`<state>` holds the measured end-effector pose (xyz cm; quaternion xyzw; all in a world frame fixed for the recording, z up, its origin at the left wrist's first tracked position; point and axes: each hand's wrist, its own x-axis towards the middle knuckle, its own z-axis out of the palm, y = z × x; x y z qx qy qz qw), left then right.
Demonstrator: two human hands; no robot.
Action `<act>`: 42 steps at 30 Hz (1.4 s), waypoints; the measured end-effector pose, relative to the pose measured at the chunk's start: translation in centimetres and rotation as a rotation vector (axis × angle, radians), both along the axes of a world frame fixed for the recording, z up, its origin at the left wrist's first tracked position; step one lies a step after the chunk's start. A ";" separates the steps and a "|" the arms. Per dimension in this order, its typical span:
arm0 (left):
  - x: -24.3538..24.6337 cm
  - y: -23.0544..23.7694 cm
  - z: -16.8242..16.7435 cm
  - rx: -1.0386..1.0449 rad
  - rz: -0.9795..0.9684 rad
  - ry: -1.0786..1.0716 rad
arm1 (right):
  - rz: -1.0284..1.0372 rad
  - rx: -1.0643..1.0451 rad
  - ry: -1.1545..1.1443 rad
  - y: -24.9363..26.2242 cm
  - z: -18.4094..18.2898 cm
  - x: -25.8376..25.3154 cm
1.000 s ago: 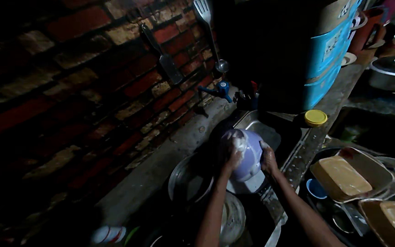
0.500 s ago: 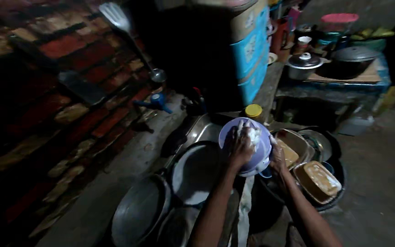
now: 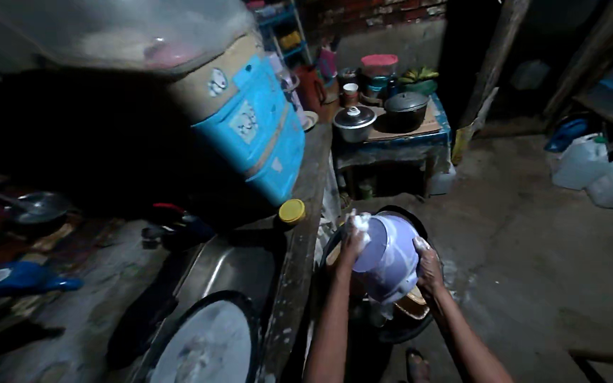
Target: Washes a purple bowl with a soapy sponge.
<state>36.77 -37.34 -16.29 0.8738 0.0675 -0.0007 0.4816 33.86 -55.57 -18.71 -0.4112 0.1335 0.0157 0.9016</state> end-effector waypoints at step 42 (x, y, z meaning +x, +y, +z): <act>-6.9 -1.4 -0.7 0.448 -0.797 0.358 | 0.661 -0.410 0.559 -0.2 -1.6 1.6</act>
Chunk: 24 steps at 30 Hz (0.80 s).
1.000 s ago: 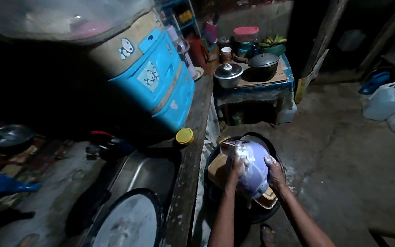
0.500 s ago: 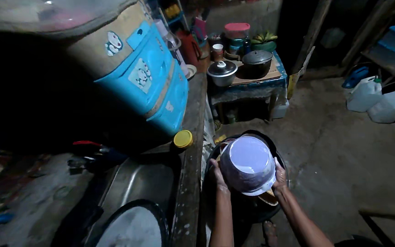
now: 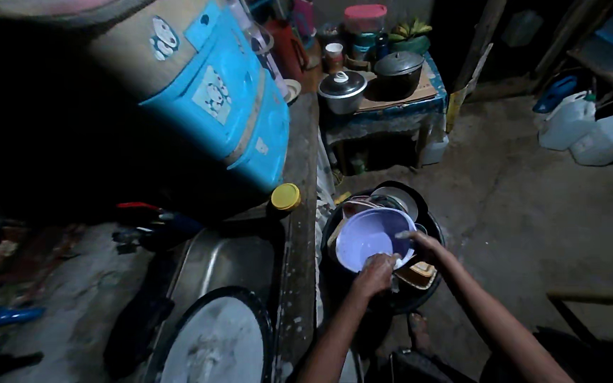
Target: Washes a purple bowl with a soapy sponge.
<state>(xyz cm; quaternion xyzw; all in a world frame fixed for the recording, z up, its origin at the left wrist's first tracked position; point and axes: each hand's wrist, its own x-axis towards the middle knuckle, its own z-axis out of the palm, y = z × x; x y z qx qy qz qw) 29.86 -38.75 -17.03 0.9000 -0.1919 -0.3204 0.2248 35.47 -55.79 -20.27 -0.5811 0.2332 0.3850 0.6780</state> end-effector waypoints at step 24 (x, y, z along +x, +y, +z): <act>2.6 0.8 0.0 -0.388 0.617 -0.016 | -0.235 0.239 -0.376 0.6 -0.4 -6.6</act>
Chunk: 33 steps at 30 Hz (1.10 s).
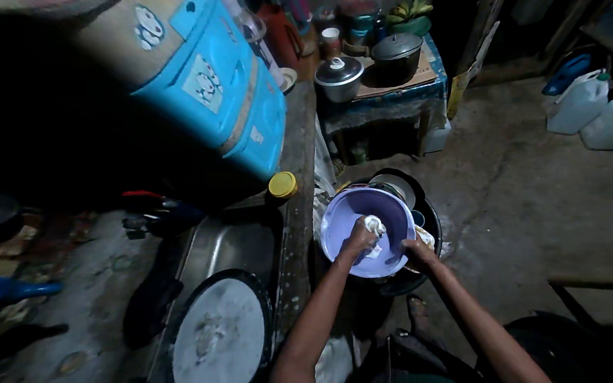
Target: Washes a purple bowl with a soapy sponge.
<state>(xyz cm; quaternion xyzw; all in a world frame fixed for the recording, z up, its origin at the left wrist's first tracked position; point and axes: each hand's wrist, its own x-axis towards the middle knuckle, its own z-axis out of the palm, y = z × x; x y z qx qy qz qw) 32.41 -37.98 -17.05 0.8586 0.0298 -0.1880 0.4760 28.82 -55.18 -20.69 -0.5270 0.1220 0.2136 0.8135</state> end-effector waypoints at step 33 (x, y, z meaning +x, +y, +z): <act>-4.2 -2.7 -4.2 -0.454 0.199 0.016 | -0.093 -0.074 -0.012 4.3 -2.4 1.4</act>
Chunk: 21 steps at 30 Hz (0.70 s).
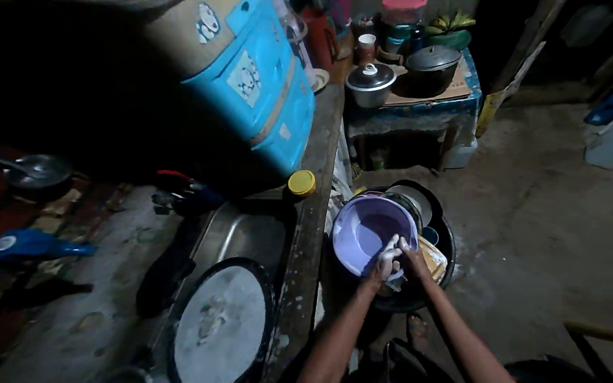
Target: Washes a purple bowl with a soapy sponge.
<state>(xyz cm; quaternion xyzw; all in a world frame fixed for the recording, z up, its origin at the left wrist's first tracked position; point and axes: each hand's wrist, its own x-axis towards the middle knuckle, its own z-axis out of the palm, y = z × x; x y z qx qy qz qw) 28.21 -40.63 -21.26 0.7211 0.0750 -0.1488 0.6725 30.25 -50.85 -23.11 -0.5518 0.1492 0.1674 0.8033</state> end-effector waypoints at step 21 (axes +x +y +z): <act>0.4 6.4 -1.9 0.995 -0.769 -0.158 | 0.199 -0.340 0.076 -4.4 3.6 2.9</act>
